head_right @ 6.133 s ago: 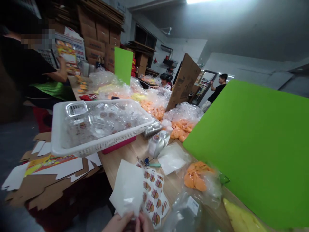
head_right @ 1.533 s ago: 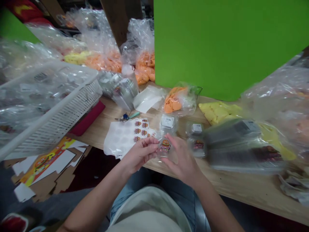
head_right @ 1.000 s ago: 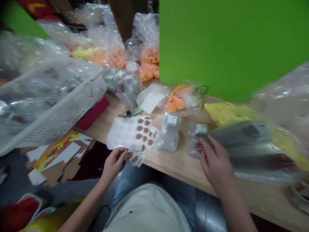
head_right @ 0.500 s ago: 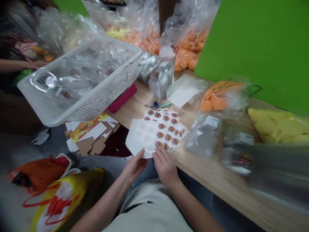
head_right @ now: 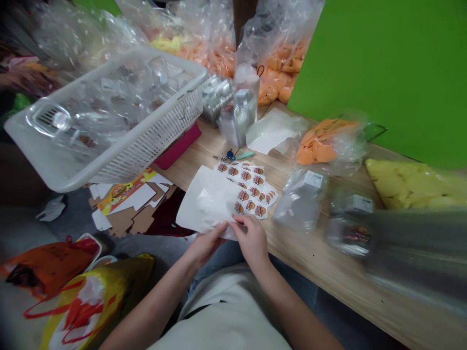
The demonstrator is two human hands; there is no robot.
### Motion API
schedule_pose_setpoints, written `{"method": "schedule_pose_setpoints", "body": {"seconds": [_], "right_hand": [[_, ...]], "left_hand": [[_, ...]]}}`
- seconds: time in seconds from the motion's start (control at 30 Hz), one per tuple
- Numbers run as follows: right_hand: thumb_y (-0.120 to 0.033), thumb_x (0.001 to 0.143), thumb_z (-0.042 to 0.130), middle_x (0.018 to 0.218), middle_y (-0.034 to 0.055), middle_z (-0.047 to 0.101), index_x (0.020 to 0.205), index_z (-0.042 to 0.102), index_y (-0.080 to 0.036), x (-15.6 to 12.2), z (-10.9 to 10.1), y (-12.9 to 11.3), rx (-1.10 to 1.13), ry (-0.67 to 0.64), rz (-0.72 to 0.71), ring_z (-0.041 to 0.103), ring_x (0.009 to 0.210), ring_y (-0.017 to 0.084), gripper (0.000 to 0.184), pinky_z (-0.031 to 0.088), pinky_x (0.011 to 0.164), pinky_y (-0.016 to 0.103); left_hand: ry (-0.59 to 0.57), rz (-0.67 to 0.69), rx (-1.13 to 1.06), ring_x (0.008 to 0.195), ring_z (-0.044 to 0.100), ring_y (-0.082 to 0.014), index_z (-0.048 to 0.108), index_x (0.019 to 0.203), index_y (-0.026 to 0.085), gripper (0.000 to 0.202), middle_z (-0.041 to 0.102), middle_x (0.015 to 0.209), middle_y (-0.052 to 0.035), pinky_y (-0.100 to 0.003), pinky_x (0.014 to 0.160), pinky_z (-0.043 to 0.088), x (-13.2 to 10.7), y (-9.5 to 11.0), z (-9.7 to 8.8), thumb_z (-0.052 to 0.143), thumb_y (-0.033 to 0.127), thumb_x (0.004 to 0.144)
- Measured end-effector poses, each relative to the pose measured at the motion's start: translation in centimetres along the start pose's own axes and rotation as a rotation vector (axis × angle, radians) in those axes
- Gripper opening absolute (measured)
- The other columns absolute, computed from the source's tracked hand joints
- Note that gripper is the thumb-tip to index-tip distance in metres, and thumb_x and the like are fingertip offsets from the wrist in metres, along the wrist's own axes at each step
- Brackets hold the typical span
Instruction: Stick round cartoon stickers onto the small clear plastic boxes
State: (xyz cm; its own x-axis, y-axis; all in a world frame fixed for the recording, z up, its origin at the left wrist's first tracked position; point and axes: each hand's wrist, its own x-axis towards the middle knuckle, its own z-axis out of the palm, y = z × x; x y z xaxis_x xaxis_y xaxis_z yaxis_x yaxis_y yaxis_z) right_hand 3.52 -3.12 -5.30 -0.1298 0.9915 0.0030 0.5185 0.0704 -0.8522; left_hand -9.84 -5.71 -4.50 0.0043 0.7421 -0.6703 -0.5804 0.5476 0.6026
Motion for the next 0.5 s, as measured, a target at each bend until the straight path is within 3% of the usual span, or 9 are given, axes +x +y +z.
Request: {"method": "schedule_pose_setpoints", "body": {"seconds": [0.13,0.23,0.3,0.37,0.43,0.5], "right_hand": [[-0.035,0.082,0.050,0.082,0.0041,0.067,0.081,0.067,-0.020,1.0,-0.6,0.8,0.137,-0.078,0.077,0.061,0.076,0.018,0.022,0.048,0.069,0.030],[-0.038,0.083,0.049,0.081,0.0048,0.066,0.082,0.066,-0.019,1.7,-1.1,0.9,0.125,0.040,0.084,0.059,0.077,0.018,0.025,0.048,0.068,0.031],[-0.040,0.083,0.048,0.082,0.0055,0.066,0.088,0.065,-0.018,1.9,-1.4,0.7,0.168,0.209,0.136,0.059,0.076,0.018,0.028,0.049,0.065,0.030],[-0.039,0.085,0.046,0.082,0.0057,0.065,0.098,0.063,-0.017,1.7,-1.7,0.2,0.253,0.323,0.181,0.059,0.069,0.017,0.031,0.050,0.059,0.029],[-0.035,0.086,0.045,0.088,0.0060,0.066,0.104,0.061,-0.019,1.3,-2.2,-0.5,0.285,0.336,0.140,0.060,0.069,0.016,0.029,0.051,0.060,0.030],[-0.030,0.085,0.049,0.100,0.0069,0.065,0.104,0.062,-0.021,0.7,-2.8,-1.2,0.204,0.318,-0.007,0.061,0.083,0.018,0.025,0.052,0.073,0.034]], "left_hand": [[-0.005,0.057,0.200,0.106,0.057,-0.0232,0.061,0.109,0.018,0.044,0.061,0.117,-0.0093,-0.035,0.090,0.048,0.7,0.6,-0.6,0.070,0.032,0.069],[0.029,0.023,0.182,0.102,0.059,-0.0224,0.057,0.113,0.019,0.047,0.060,0.118,-0.0095,-0.031,0.080,0.052,1.3,1.3,-0.9,0.069,0.034,0.070],[0.019,-0.127,0.095,0.092,0.063,-0.0223,0.055,0.114,0.015,0.051,0.062,0.113,-0.0136,-0.030,0.071,0.054,1.8,1.8,-1.1,0.062,0.046,0.074],[-0.098,-0.352,0.003,0.085,0.066,-0.0229,0.057,0.111,0.009,0.062,0.064,0.107,-0.0185,-0.028,0.064,0.053,2.5,2.3,-1.1,0.049,0.060,0.077],[-0.255,-0.519,-0.067,0.084,0.066,-0.0229,0.058,0.107,0.005,0.074,0.064,0.105,-0.0209,-0.025,0.061,0.052,3.0,2.6,-0.9,0.037,0.069,0.076],[-0.338,-0.580,-0.083,0.083,0.066,-0.0222,0.060,0.105,0.004,0.082,0.064,0.105,-0.0203,-0.023,0.058,0.051,3.3,2.7,-0.4,0.031,0.074,0.073]]}}
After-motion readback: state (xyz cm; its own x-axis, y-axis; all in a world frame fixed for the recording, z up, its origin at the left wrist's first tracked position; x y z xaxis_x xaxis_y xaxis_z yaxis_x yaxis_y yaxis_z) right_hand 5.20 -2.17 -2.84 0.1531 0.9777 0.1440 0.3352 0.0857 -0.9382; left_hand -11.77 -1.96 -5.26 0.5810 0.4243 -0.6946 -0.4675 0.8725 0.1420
